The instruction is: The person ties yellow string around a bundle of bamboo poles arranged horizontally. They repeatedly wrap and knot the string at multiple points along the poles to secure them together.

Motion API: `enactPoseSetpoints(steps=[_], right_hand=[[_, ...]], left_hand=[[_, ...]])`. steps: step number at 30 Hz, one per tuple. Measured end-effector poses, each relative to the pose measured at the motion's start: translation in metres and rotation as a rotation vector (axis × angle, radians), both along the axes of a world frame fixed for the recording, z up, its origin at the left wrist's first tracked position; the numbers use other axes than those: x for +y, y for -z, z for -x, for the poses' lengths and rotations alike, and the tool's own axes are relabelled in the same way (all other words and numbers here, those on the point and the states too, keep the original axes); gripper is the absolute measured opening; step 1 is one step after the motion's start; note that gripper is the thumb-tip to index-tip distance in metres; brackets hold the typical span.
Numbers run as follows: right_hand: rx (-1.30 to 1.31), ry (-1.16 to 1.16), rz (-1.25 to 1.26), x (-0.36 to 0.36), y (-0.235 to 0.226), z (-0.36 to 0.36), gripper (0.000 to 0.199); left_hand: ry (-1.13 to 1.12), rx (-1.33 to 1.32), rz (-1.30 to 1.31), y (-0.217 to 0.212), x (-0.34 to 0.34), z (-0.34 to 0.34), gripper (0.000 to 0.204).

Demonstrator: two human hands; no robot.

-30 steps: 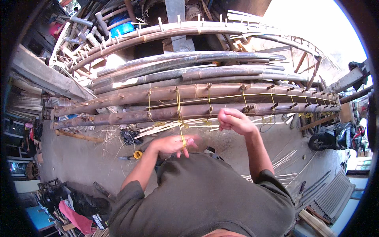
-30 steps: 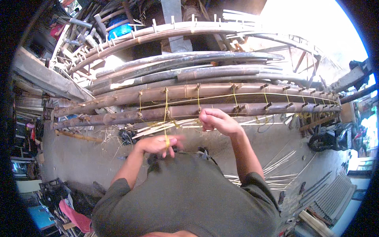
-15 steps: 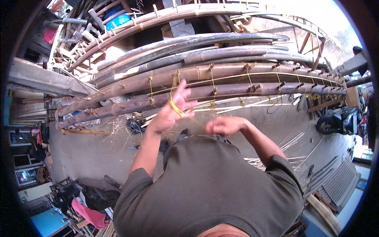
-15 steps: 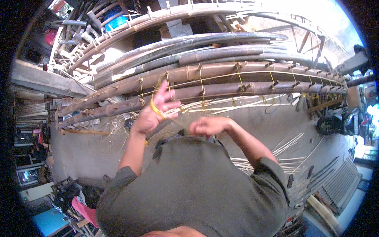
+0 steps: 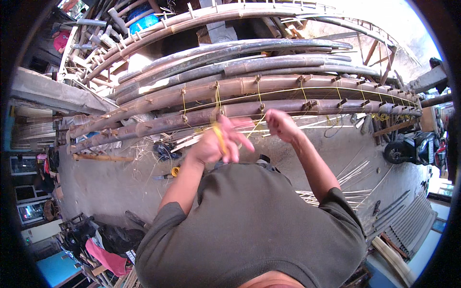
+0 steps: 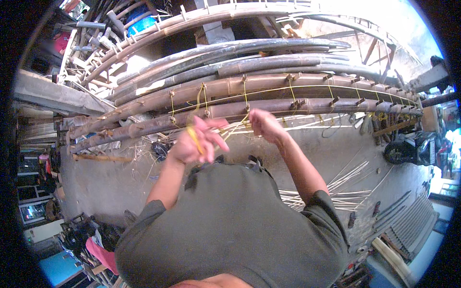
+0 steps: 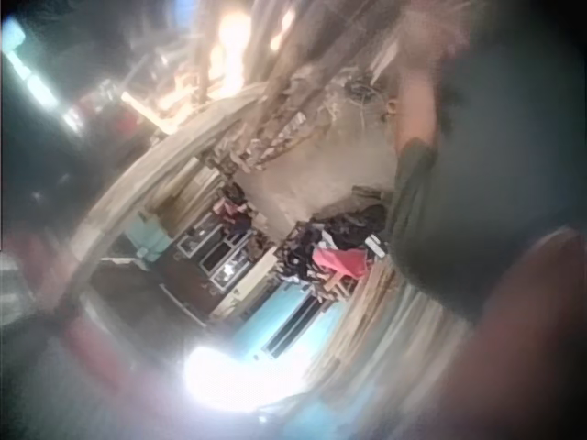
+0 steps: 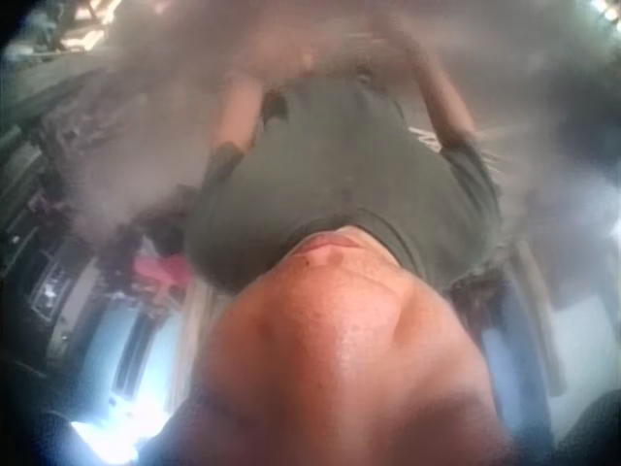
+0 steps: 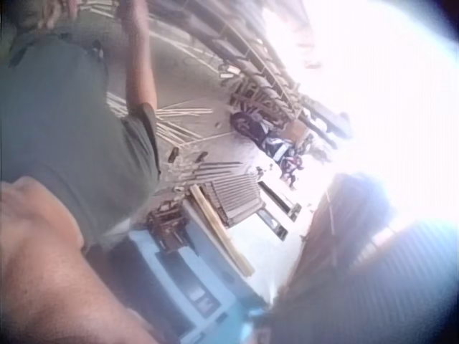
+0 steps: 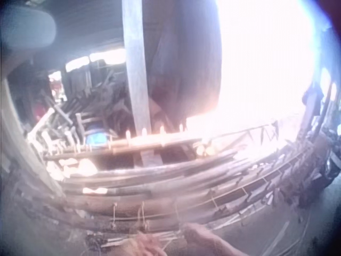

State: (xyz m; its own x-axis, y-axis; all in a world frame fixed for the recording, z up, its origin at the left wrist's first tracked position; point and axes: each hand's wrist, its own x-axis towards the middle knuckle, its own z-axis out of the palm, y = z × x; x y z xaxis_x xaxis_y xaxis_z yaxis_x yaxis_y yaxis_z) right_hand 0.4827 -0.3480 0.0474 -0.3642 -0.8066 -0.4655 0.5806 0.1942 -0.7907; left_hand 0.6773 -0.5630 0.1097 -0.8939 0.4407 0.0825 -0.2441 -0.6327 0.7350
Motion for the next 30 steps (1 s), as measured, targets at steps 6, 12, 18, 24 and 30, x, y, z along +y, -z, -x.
enactPoseSetpoints(steps=[6,12,18,24,30], right_hand=[[0.454,-0.744,0.359,-0.005,-0.099,-0.033,0.020],[0.308,-0.651,0.225,-0.035,-0.070,-0.043,0.021],[1.124,-0.371,0.600,-0.068,-0.095,-0.064,0.018],[0.748,-0.379,0.460,-0.074,-0.079,-0.067,0.021],[0.430,-0.310,0.143,-0.097,-0.051,-0.061,0.016]], left_hand=[[-0.444,-0.059,0.542,-0.015,0.040,0.001,0.082],[-0.095,-0.290,-0.219,-0.026,0.019,-0.008,0.086],[-0.048,-0.258,0.243,0.008,0.009,-0.024,0.065],[-0.380,-0.470,-0.079,0.029,-0.008,-0.044,0.042],[-0.469,-0.371,0.419,0.004,0.014,-0.055,0.024]])
